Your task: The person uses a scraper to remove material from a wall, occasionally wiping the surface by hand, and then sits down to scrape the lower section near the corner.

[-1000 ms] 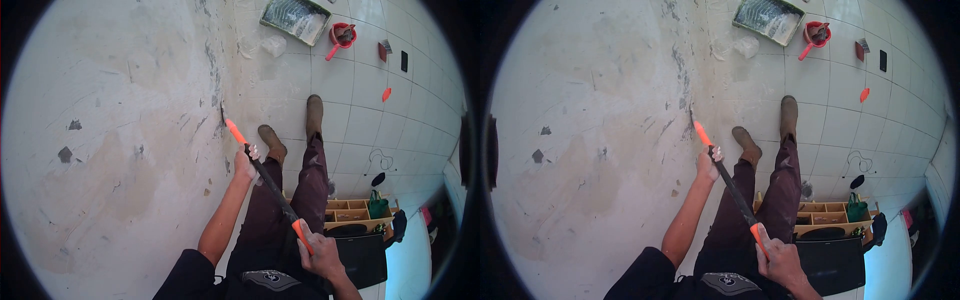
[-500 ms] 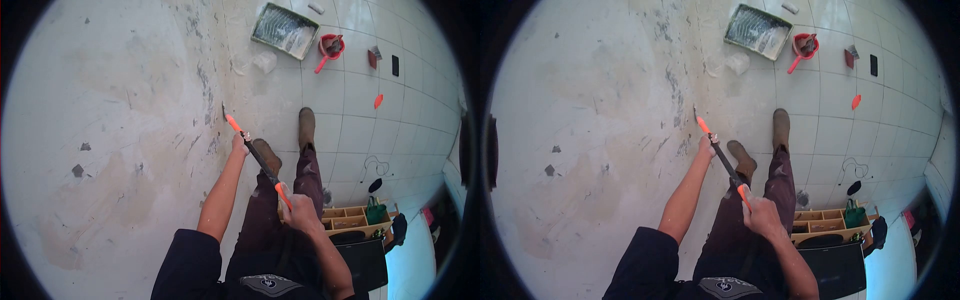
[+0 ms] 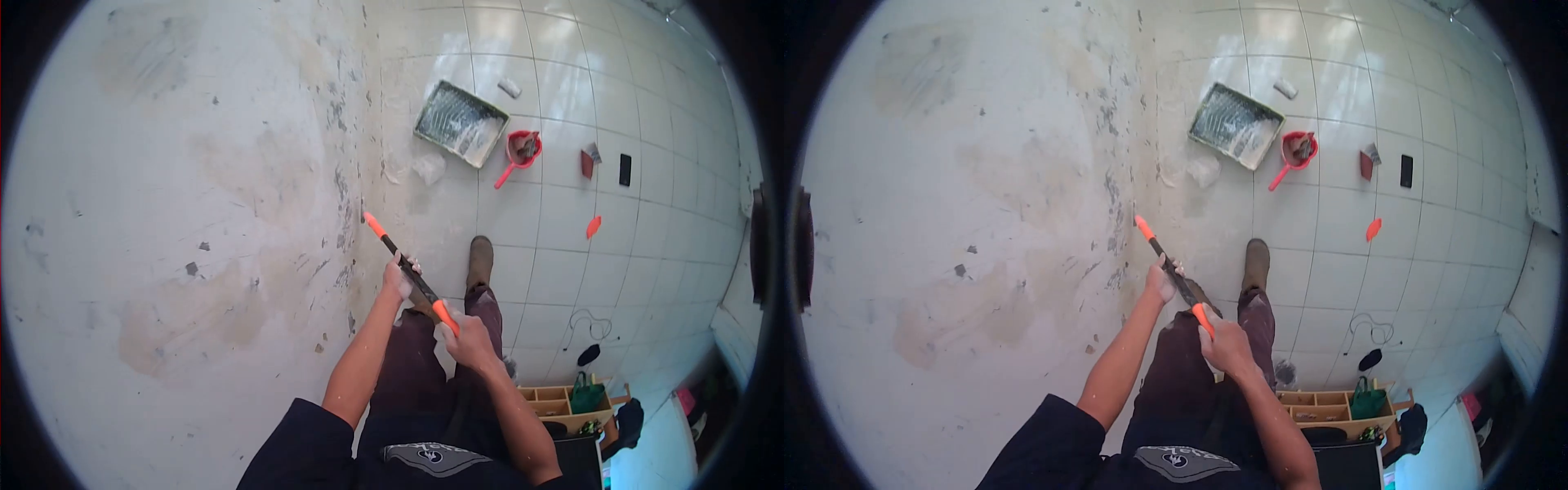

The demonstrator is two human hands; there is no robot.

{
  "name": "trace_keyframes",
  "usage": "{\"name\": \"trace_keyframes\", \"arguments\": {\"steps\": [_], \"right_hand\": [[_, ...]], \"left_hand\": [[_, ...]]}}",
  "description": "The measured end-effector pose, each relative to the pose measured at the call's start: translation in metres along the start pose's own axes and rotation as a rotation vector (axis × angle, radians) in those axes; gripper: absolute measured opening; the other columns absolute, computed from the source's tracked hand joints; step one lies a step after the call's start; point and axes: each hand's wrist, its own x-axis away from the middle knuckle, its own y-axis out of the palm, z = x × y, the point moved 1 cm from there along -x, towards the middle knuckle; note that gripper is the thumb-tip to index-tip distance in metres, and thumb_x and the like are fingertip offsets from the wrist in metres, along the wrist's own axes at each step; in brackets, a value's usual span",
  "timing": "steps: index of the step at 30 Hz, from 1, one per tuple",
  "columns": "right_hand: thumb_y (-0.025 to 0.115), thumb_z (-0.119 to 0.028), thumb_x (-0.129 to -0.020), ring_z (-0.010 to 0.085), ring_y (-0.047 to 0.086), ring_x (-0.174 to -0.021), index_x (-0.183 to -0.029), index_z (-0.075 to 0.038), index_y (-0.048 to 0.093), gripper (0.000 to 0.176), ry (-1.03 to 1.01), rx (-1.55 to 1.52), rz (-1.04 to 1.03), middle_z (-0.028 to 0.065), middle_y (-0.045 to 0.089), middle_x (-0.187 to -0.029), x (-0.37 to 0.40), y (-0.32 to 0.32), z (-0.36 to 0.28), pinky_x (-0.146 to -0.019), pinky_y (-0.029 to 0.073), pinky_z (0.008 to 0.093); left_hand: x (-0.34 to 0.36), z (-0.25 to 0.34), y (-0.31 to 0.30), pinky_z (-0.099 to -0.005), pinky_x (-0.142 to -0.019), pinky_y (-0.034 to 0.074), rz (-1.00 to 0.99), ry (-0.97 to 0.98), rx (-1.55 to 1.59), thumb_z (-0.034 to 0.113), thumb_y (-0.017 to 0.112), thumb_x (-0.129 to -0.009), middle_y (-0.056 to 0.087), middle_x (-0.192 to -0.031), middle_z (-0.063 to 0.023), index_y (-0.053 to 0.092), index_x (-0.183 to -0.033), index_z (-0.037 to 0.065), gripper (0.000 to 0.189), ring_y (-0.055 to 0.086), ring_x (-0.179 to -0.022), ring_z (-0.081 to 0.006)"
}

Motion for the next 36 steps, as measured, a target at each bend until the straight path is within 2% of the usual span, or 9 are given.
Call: {"name": "trace_keyframes", "arguments": {"steps": [6, 8, 11, 13, 19, 26, 29, 31, 36], "right_hand": [[0.061, -0.021, -0.091, 0.0489, 0.067, -0.080, -0.143, -0.002, 0.055, 0.055, -0.016, 0.053, 0.007, 0.0311, 0.067, -0.081, 0.008, -0.067, -0.054, -0.076, 0.054, 0.0550], [0.061, -0.021, -0.092, 0.0491, 0.067, -0.080, -0.143, -0.001, 0.055, 0.055, -0.002, 0.125, 0.018, 0.0314, 0.067, -0.082, -0.004, -0.075, -0.072, -0.078, 0.055, 0.0548], [0.061, -0.020, -0.092, 0.0490, 0.068, -0.080, -0.143, 0.001, 0.055, 0.055, -0.085, 0.099, 0.070, 0.0319, 0.067, -0.083, -0.032, -0.075, -0.082, -0.079, 0.054, 0.0551], [0.061, -0.020, -0.092, 0.0489, 0.068, -0.081, -0.142, 0.002, 0.055, 0.055, -0.081, 0.118, 0.048, 0.0322, 0.067, -0.083, -0.048, -0.083, -0.093, -0.079, 0.054, 0.0552], [0.062, -0.018, -0.092, 0.0487, 0.068, -0.077, -0.141, 0.004, 0.055, 0.054, -0.064, 0.098, -0.044, 0.0314, 0.067, -0.080, -0.096, -0.110, -0.134, -0.077, 0.054, 0.0549], [0.062, -0.016, -0.091, 0.0479, 0.068, -0.073, -0.140, 0.005, 0.055, 0.054, -0.006, 0.165, -0.100, 0.0308, 0.066, -0.076, -0.164, -0.115, -0.161, -0.074, 0.054, 0.0556], [0.062, -0.016, -0.091, 0.0478, 0.068, -0.074, -0.141, 0.005, 0.054, 0.055, 0.027, 0.151, -0.125, 0.0310, 0.066, -0.076, -0.190, -0.113, -0.157, -0.074, 0.054, 0.0561], [0.062, -0.016, -0.091, 0.0478, 0.068, -0.074, -0.141, 0.005, 0.054, 0.055, 0.028, 0.155, -0.128, 0.0310, 0.066, -0.076, -0.218, -0.110, -0.142, -0.074, 0.054, 0.0561], [0.061, -0.015, -0.091, 0.0478, 0.067, -0.074, -0.141, 0.005, 0.054, 0.055, 0.044, 0.098, -0.135, 0.0300, 0.067, -0.077, -0.246, -0.122, -0.112, -0.072, 0.054, 0.0559]], "left_hand": [[0.038, -0.002, 0.071, -0.0390, -0.075, 0.052, -0.025, 0.011, 0.086, 0.035, 0.050, -0.108, 0.055, -0.085, -0.0094, 0.048, -0.104, 0.004, 0.031, 0.055, -0.071, -0.0234], [0.021, 0.002, 0.076, -0.0382, -0.074, 0.053, -0.063, 0.034, 0.088, 0.035, 0.050, -0.108, 0.056, -0.086, -0.0098, 0.048, -0.101, 0.005, 0.031, 0.056, -0.073, -0.0232], [0.003, 0.016, 0.094, -0.0364, -0.070, 0.054, -0.111, 0.059, 0.139, 0.036, 0.051, -0.107, 0.057, -0.086, -0.0106, 0.047, -0.098, 0.007, 0.031, 0.057, -0.071, -0.0228], [-0.006, 0.032, 0.109, -0.0310, -0.060, 0.051, -0.002, 0.150, 0.039, 0.037, 0.052, -0.107, 0.057, -0.080, -0.0084, 0.047, -0.096, 0.009, 0.030, 0.054, -0.061, -0.0185], [-0.061, 0.106, 0.135, -0.0273, -0.044, 0.040, 0.115, 0.153, -0.009, 0.040, 0.051, -0.106, 0.052, -0.069, -0.0016, 0.045, -0.088, 0.015, 0.032, 0.042, -0.046, -0.0109], [-0.107, 0.136, 0.157, -0.0272, -0.040, 0.033, 0.206, 0.133, -0.015, 0.041, 0.049, -0.107, 0.043, -0.064, 0.0017, 0.045, -0.089, 0.014, 0.032, 0.036, -0.043, -0.0097], [-0.136, 0.143, 0.158, -0.0273, -0.039, 0.032, 0.226, 0.112, -0.027, 0.038, 0.050, -0.107, 0.037, -0.058, 0.0030, 0.042, -0.087, 0.014, 0.032, 0.035, -0.041, -0.0102], [-0.161, 0.145, 0.161, -0.0270, -0.040, 0.033, 0.267, 0.105, -0.039, 0.041, 0.052, -0.106, 0.044, -0.064, 0.0004, 0.045, -0.087, 0.013, 0.034, 0.036, -0.043, -0.0100], [-0.195, 0.131, 0.160, -0.0289, -0.039, 0.032, 0.303, 0.108, -0.084, 0.042, 0.055, -0.104, 0.045, -0.063, -0.0003, 0.046, -0.087, 0.014, 0.034, 0.036, -0.042, -0.0110]]}}
